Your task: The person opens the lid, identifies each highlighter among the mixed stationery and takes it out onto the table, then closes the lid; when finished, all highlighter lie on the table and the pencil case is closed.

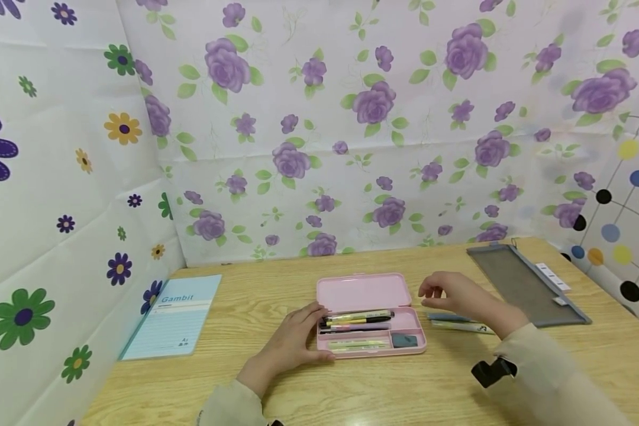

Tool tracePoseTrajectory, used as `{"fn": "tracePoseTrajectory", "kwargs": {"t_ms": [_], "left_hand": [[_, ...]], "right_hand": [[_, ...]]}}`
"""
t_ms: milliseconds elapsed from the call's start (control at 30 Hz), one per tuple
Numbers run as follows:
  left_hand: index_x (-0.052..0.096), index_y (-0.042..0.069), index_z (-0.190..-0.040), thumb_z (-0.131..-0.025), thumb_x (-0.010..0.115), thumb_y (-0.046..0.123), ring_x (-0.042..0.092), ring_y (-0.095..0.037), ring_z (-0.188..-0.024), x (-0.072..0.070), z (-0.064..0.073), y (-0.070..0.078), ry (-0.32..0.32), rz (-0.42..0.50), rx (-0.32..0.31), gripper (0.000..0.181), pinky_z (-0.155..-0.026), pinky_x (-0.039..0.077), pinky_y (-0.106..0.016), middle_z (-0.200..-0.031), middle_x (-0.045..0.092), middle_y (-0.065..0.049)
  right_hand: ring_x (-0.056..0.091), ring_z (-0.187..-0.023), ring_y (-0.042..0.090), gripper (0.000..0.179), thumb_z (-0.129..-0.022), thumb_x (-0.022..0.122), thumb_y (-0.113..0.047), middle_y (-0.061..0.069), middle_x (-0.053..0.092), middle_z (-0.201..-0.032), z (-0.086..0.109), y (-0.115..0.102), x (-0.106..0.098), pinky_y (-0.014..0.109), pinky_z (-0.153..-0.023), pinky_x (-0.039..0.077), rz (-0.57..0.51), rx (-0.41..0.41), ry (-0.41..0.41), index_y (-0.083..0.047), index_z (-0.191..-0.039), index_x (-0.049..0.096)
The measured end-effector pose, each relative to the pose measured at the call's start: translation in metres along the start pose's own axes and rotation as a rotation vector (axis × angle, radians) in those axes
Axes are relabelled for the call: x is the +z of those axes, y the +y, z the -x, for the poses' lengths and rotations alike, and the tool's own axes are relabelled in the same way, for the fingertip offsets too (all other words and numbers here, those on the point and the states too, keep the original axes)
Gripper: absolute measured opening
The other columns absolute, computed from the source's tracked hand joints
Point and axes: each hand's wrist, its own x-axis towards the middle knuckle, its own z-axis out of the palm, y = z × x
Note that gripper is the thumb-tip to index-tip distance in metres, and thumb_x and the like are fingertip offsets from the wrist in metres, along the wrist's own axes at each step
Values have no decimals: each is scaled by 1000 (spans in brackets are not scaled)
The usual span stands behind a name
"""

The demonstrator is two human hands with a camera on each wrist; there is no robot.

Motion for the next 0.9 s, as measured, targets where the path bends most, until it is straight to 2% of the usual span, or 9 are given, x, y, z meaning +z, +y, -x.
{"fn": "tracePoseTrajectory", "kwargs": {"t_ms": [567, 900], "left_hand": [[39, 18, -147, -73, 66, 70, 37, -32, -140, 3, 0, -2, 6, 2, -3, 94, -115, 30, -54, -155, 36, -7], [39, 18, -147, -73, 66, 70, 37, -31, -140, 2, 0, -1, 2, 12, -7, 95, -115, 30, -54, -155, 35, -6]], "right_hand": [[54, -74, 3, 4, -87, 70, -14, -2, 65, -88, -29, -19, 32, 20, -63, 49, -19, -84, -39, -12, -90, 69], [53, -73, 2, 4, -85, 72, -14, -5, 63, -84, -38, -26, 49, 20, -65, 49, -62, -81, -56, -14, -89, 70]]}}
